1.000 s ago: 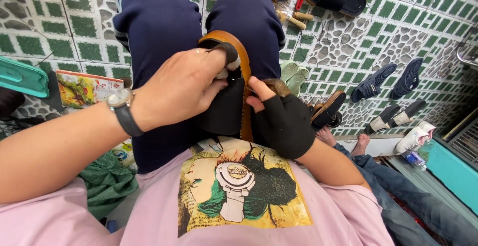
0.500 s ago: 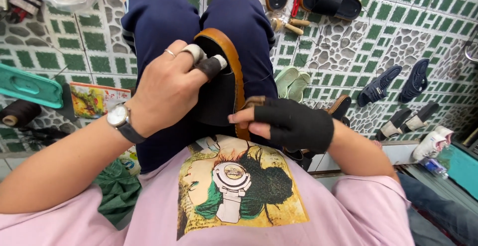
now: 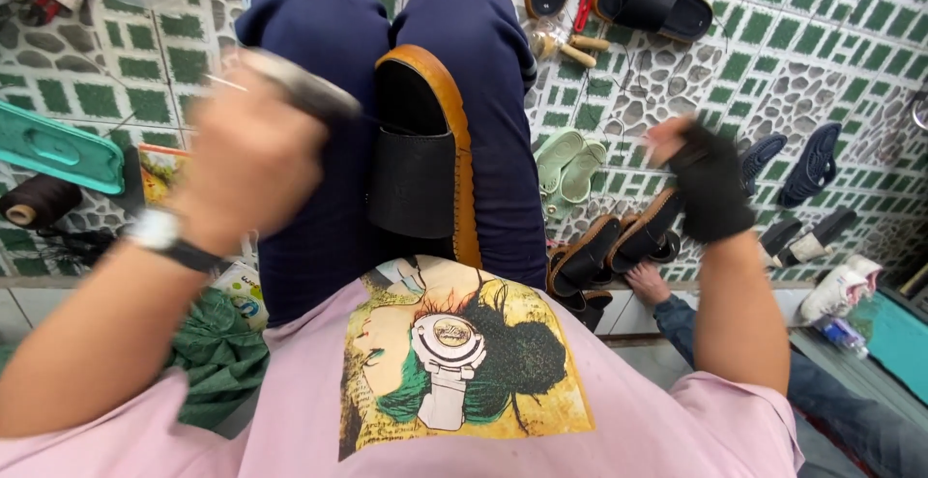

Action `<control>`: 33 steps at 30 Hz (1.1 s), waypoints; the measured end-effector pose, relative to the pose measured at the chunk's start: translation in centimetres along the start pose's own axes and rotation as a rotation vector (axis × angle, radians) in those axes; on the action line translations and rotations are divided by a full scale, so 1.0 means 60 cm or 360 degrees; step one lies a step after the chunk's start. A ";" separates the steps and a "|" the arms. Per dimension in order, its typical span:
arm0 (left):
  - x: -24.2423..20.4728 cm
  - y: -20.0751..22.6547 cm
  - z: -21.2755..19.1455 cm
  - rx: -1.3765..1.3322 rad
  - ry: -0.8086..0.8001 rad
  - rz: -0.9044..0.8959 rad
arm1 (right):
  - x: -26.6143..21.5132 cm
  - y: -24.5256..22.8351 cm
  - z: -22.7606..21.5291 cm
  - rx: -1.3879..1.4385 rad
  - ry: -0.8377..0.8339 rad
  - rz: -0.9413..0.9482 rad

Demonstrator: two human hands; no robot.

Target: The person sews the sole of a black slide sandal with a brown sole using a needle and thread. They hold the sandal on their lap and repeatedly push the needle through the sole while pulling the thread to secure the stitching.

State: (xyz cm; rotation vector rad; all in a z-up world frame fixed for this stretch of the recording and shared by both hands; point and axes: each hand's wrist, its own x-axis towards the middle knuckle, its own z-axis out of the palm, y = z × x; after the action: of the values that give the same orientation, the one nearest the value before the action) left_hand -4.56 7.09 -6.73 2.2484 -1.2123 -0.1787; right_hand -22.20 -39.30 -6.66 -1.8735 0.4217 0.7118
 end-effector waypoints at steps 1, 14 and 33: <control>-0.051 -0.068 0.000 0.0667 -0.0091 -0.0226 | 0.004 0.078 -0.056 -0.0122 0.0577 -0.0031; 0.099 0.084 -0.059 -0.0029 -0.0078 -0.0032 | 0.059 -0.229 0.164 -0.0834 0.0134 -0.1210; 0.073 0.020 -0.081 0.0239 0.0030 -0.0097 | 0.030 -0.242 0.147 -0.1279 0.0074 -0.1186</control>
State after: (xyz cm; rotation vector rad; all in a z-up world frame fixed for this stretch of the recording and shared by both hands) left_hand -1.10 5.12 -1.38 2.4127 -1.1827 -0.0921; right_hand -14.80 -25.38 -0.03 -2.5486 -0.6231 0.3249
